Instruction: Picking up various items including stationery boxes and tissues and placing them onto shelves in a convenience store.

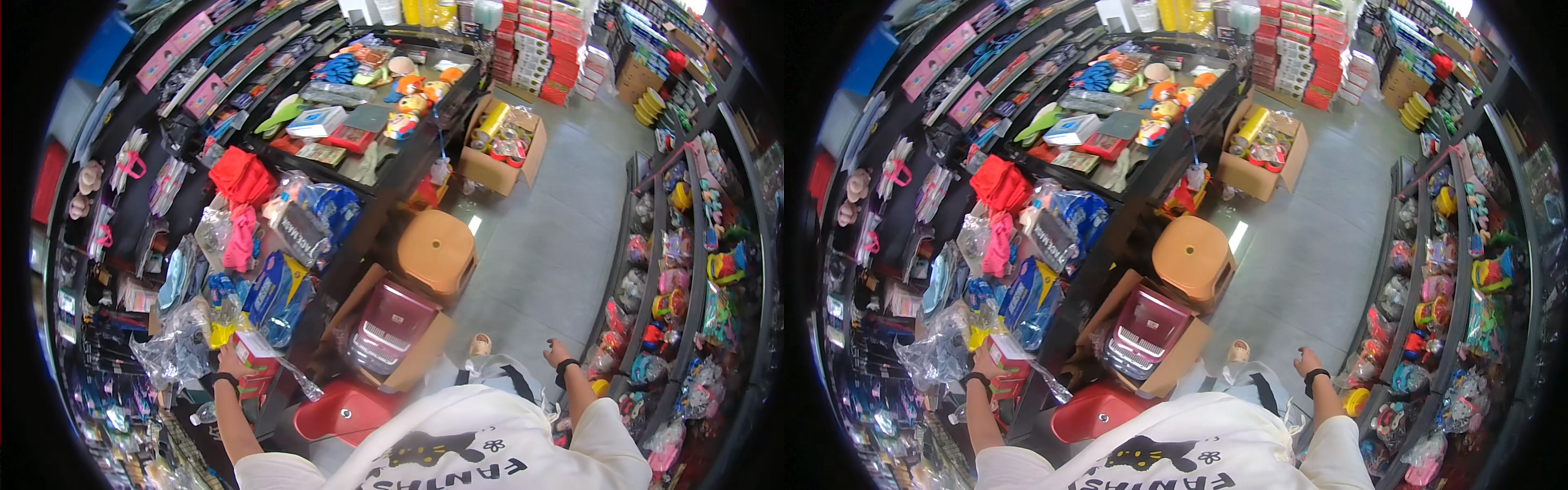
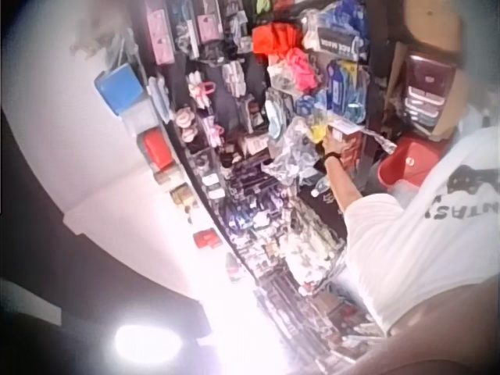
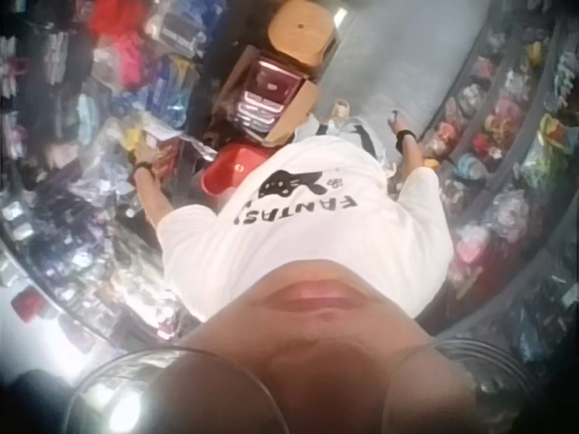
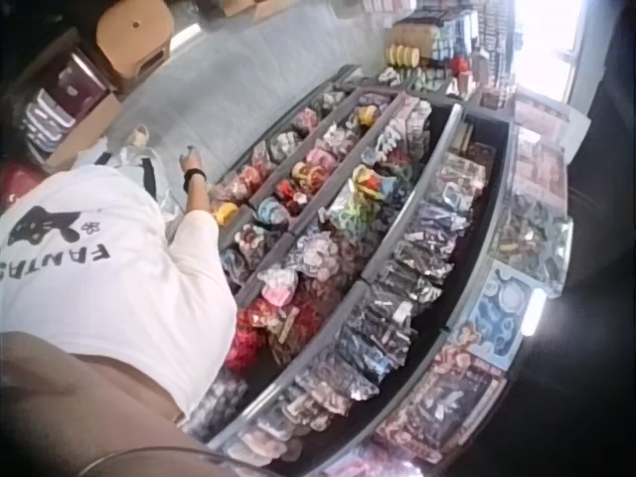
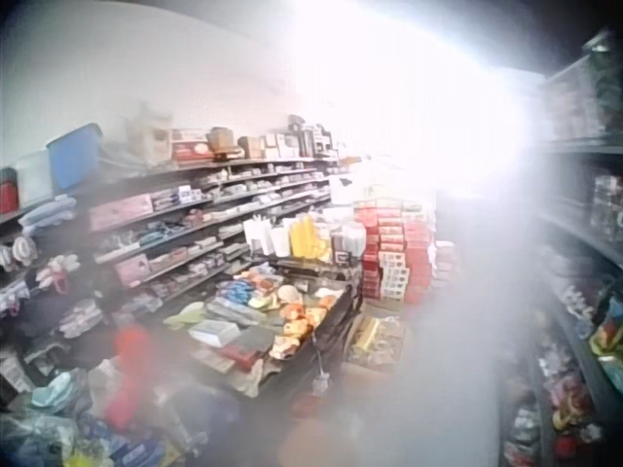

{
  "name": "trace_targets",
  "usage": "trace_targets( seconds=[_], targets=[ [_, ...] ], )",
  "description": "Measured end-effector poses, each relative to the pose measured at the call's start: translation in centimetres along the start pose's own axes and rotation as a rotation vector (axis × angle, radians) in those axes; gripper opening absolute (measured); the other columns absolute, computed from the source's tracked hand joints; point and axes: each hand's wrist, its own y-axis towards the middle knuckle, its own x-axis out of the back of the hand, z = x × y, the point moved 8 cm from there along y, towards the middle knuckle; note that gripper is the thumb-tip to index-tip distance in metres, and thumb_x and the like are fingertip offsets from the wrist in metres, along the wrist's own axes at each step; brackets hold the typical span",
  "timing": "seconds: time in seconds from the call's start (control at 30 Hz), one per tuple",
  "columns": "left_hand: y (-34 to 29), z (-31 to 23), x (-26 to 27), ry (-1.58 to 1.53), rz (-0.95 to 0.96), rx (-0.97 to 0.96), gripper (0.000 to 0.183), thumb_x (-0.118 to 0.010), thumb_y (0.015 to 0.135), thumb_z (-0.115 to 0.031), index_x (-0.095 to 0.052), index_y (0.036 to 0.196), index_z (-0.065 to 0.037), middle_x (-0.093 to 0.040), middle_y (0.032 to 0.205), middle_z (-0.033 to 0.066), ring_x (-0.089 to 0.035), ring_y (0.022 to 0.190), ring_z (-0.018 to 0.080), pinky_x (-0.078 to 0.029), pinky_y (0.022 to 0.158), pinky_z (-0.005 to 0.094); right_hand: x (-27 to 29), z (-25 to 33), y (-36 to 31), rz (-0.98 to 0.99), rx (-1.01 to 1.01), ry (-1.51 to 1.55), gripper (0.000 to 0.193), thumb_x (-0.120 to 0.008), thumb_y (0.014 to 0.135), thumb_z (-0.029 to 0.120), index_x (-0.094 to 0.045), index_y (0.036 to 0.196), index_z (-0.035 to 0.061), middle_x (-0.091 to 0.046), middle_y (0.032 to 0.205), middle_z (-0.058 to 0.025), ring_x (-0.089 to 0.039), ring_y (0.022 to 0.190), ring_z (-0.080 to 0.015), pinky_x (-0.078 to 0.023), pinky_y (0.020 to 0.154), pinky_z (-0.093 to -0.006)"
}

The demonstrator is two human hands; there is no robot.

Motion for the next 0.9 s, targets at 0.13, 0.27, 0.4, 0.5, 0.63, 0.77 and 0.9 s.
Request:
trace_targets(
  seconds=[0.13,0.27,0.4,0.5,0.63,0.77,0.9],
  targets=[
    [-1.7,-2.1,1.0,-0.06,-0.005,-0.067,0.126,-0.085,0.039,-0.028,-0.01,0.138,-0.009,-0.029,0.128,0.0237,-0.032,0.117,0.0433,-0.032,0.098,0.0474,-0.6,9.8,1.0,0.089,0.126,0.114,0.041,-0.058,0.078,0.015,-0.047,0.115,0.0012,-0.055,0.108,-0.0202,-0.058,0.091,-0.031,-0.047,0.08,-0.0375],
    [-1.7,-1.5,0.6,-0.044,0.003,-0.098,0.126,-0.083,0.043,-0.036,-0.008,0.139,-0.008,-0.028,0.129,0.0266,-0.03,0.118,0.0452,-0.029,0.1,0.048,-1.9,24.0,0.8,0.192,0.393,0.257,0.04,-0.056,0.079,0.012,-0.047,0.116,0.0019,-0.054,0.112,-0.0204,-0.06,0.089,-0.0287,-0.048,0.079,-0.0373],
    [-1.3,-3.9,1.4,-0.112,0.001,-0.171,0.126,-0.082,0.044,-0.039,-0.008,0.14,-0.007,-0.028,0.128,0.0275,-0.03,0.118,0.0451,-0.028,0.1,0.0464,-3.8,37.5,-2.5,-0.052,1.302,0.128,0.039,-0.055,0.079,0.009,-0.047,0.117,0.0015,-0.053,0.115,-0.0164,-0.057,0.096,-0.0287,-0.046,0.083,-0.0358],
    [-2.4,-1.8,0.5,-0.145,-0.066,-0.195,0.132,-0.082,0.042,-0.047,-0.004,0.14,-0.007,-0.023,0.131,0.0294,-0.026,0.122,0.0453,-0.024,0.102,0.0472,-4.3,50.2,-9.7,0.372,1.179,0.313,0.041,-0.057,0.078,0.01,-0.047,0.117,0.002,-0.052,0.114,-0.0175,-0.049,0.106,-0.0328,-0.04,0.091,-0.0372],
    [-1.5,-2.6,-1.1,-0.139,-0.002,-0.161,0.14,-0.083,0.039,-0.053,0.003,0.14,-0.007,-0.008,0.137,0.0328,-0.006,0.129,0.0481,-0.012,0.104,0.0532,-6.3,59.7,-16.7,0.28,1.436,0.286,0.048,-0.06,0.077,0.013,-0.042,0.121,0.0048,-0.041,0.123,-0.019,-0.043,0.111,-0.0364,-0.038,0.094,-0.04],
    [-2.0,-3.1,-1.4,-0.113,-0.104,-0.139,0.13,-0.082,0.047,-0.044,0.001,0.14,-0.006,-0.01,0.136,0.0329,-0.01,0.127,0.0499,-0.013,0.104,0.0557,-8.7,64.5,-20.9,0.227,1.603,0.173,0.058,-0.062,0.073,0.013,-0.037,0.125,0.0052,-0.033,0.13,-0.0211,-0.041,0.112,-0.038,-0.037,0.093,-0.0424],
    [-2.6,-2.4,-1.4,-0.142,-0.226,-0.196,0.132,-0.082,0.044,-0.05,-0.003,0.14,-0.004,-0.014,0.135,0.0305,-0.013,0.127,0.0453,-0.012,0.105,0.0507,-9.5,63.4,-21.6,0.299,1.677,0.241,0.06,-0.061,0.074,0.013,-0.035,0.126,0.004,-0.033,0.128,-0.0226,-0.042,0.11,-0.0385,-0.037,0.093,-0.0423]
  ],
)
